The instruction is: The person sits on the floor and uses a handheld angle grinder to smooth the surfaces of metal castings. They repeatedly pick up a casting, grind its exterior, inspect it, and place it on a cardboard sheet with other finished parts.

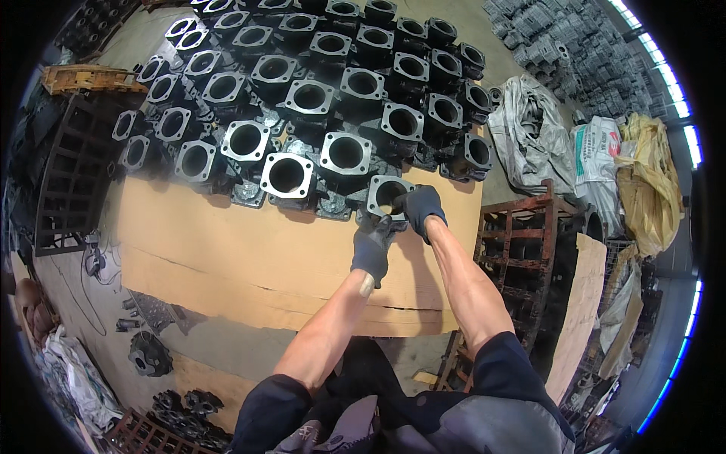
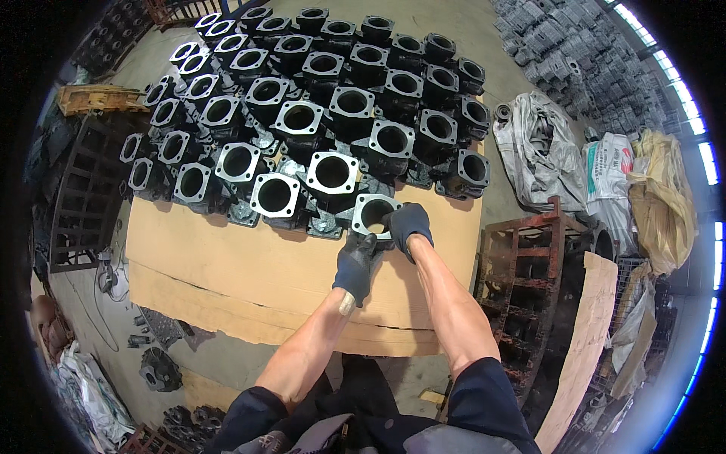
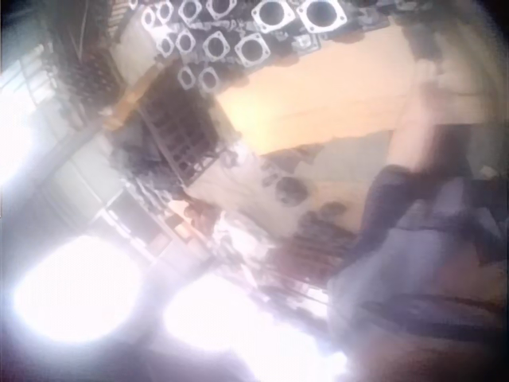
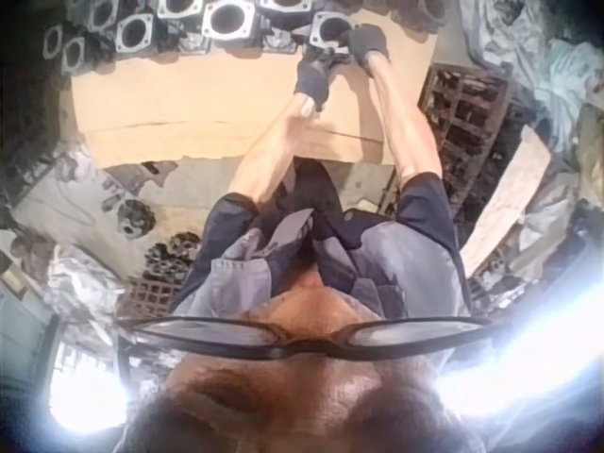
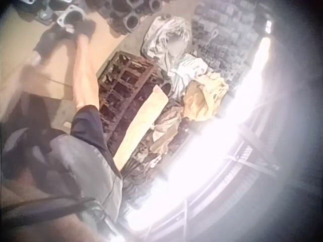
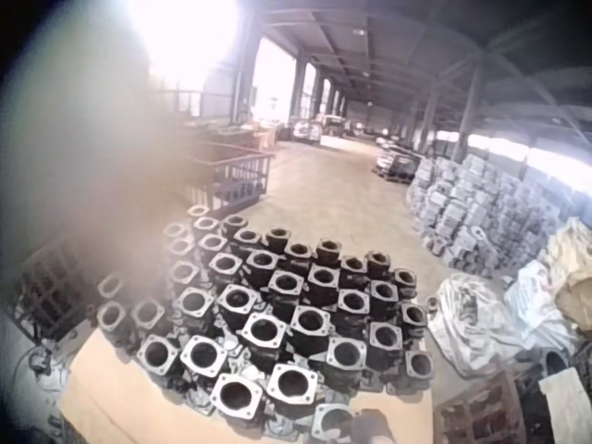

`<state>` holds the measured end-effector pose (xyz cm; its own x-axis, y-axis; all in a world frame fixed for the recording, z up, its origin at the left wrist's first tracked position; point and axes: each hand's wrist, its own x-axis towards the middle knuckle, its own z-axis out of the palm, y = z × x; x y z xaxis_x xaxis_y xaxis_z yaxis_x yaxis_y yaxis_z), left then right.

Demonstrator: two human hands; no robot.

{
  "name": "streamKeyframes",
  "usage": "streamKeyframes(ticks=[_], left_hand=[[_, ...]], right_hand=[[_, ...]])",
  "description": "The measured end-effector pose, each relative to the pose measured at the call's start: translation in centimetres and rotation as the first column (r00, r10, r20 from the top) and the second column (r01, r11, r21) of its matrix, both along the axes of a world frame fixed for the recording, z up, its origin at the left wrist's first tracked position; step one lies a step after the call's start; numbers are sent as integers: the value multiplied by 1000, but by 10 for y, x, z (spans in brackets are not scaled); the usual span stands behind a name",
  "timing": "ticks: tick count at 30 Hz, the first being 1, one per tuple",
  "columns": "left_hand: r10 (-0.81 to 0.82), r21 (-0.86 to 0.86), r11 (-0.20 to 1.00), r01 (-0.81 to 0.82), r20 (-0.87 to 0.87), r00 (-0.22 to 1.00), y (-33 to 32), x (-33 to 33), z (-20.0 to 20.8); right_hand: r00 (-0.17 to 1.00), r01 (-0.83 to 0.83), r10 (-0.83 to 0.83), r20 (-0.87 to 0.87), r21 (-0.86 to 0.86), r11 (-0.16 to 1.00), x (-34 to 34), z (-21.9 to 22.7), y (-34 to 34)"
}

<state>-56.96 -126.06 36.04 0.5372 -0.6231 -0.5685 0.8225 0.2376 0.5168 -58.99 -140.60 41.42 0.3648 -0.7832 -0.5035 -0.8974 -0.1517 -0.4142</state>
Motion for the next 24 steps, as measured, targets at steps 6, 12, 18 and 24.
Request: streamKeyframes(ticks=[6, 12, 18, 24], left_hand=[[-1, 7, 1000, 1, -3, 1000, -1, 1, 11], [-75, 0, 997, 76, 123, 990, 7, 6, 4], [-88, -1, 996, 88, 78, 993, 12, 1, -11], [-145, 65, 989, 135, 177, 973, 77, 39, 4]], right_hand=[[999, 29, -29, 30, -3, 1000, -2, -4, -3], [994, 34, -43, 102, 93, 995, 5, 21, 9], [986, -115, 115, 123, -7, 993, -19, -13, 3], [907, 150, -147, 395, 22, 988, -42, -17, 37]])
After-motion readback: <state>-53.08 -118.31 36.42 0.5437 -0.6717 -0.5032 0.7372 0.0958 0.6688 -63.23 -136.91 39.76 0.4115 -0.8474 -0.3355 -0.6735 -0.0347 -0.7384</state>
